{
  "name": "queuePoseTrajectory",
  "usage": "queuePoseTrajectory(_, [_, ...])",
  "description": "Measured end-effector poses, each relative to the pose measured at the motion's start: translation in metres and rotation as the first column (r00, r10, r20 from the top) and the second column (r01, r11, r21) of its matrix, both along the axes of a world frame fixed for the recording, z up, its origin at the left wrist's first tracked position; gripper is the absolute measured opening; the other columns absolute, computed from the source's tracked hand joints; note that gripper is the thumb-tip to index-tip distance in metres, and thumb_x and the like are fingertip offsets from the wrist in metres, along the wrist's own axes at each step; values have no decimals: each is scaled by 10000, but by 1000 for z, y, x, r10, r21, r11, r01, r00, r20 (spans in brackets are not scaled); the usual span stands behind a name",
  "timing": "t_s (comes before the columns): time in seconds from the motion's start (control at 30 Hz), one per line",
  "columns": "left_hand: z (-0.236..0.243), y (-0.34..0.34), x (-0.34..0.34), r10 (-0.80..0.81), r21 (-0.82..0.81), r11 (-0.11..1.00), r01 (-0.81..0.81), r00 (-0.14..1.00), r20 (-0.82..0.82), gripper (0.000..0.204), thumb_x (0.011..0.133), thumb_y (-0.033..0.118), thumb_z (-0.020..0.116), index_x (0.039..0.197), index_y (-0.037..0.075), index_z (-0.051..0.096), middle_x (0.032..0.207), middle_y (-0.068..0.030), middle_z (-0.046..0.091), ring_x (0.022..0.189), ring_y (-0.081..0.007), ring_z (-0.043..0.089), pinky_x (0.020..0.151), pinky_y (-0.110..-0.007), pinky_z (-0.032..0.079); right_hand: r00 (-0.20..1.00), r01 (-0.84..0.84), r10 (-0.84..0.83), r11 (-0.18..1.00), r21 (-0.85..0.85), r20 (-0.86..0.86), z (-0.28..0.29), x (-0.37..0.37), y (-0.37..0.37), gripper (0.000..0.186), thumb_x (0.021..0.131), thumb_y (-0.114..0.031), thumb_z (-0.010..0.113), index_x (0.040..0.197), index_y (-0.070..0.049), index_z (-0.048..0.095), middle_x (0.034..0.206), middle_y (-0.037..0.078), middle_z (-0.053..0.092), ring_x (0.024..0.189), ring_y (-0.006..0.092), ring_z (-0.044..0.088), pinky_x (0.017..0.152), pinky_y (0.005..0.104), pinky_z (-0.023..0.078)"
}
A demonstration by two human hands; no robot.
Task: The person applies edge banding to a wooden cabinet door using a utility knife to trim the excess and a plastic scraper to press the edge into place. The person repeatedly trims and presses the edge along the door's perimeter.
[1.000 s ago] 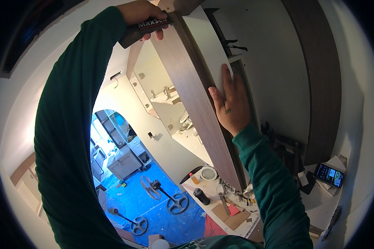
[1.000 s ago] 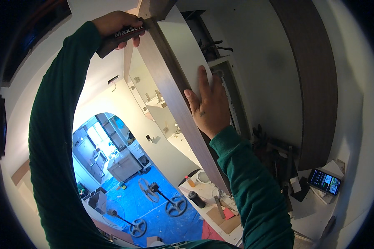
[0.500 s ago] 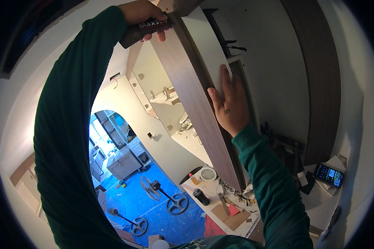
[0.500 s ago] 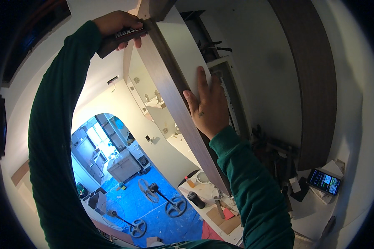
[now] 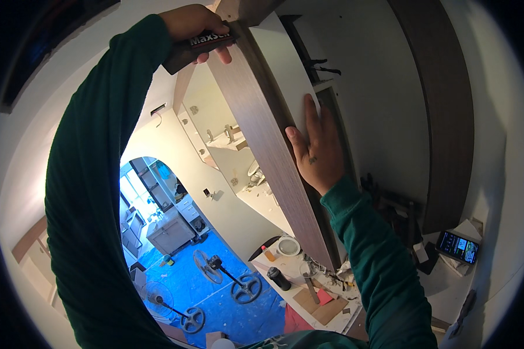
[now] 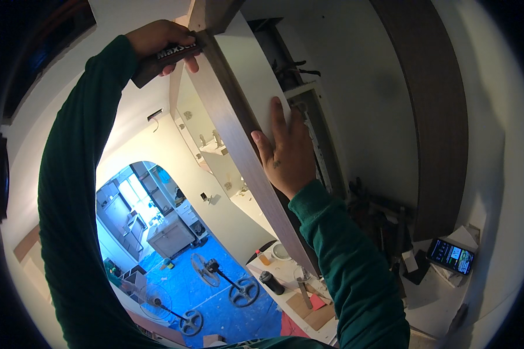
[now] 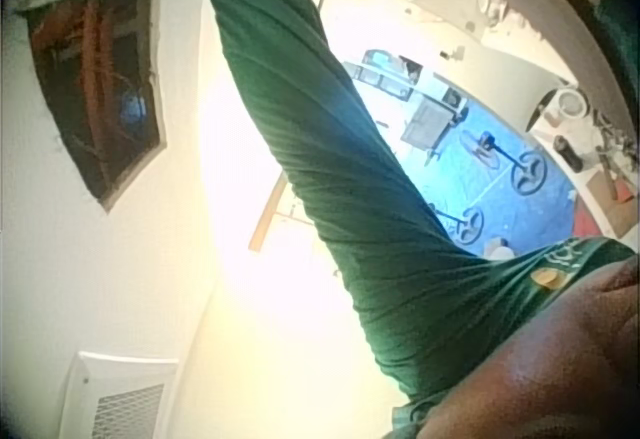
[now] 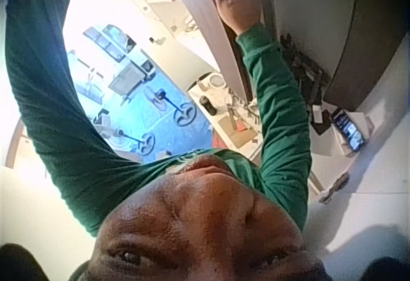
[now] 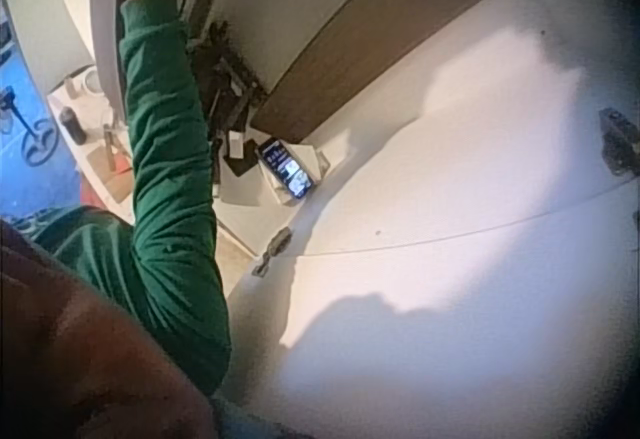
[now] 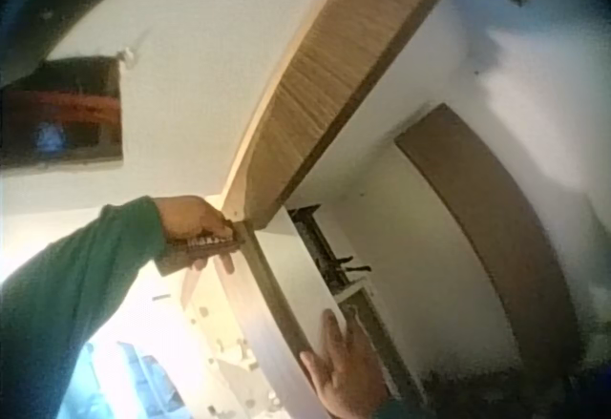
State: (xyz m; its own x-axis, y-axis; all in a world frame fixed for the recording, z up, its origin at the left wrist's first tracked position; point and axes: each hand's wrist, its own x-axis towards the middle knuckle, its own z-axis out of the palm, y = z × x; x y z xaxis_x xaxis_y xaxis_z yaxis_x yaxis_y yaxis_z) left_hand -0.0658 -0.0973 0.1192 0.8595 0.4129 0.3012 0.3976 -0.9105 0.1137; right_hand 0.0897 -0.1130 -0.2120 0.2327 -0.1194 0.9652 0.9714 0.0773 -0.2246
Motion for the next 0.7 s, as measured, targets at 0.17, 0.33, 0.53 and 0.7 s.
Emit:
queuePoseTrajectory(0.17, [6,3,-2,-1,7,1000,1,1000,-1,297,1079,209,436,1165,-23,601,1016,-203,769,466,-145,599,505,-264,544,1000,-13,13,1000,-15,-14,0,-2,2,687,1034,-401,584,1568,-46,338,1317,383,490,1114,508,626,890,505,575])
queuePoseTrajectory(0.33, [7,8,6,-8,-5,1000,8,1000,-13,296,1079,216,440,1155,-15,609,1006,-195,772,463,-142,596,505,-265,543,1000,-12,11,999,-40,-30,-1,4,1,691,1033,-393,589,1575,-55,327,1326,392,486,1141,513,624,880,498,588])
queuePoseTrajectory(0.53, [9,7,5,-13,14,1000,13,1000,-24,307,1082,216,432,1144,-25,612,998,-204,770,459,-148,594,502,-276,544,1000,7,-7,1000,-12,-13,0,0,-1,692,1032,-397,591,1578,-63,327,1342,381,472,1137,503,616,891,513,575])
queuePoseTrajectory(0.7, [12,11,4,-23,40,999,25,999,-46,318,1085,225,430,1130,-28,619,973,-204,770,464,-150,595,495,-282,535,999,-25,25,1000,-18,-25,-1,-2,0,695,1032,-400,592,1584,-78,320,1349,376,468,1134,509,608,896,518,570])
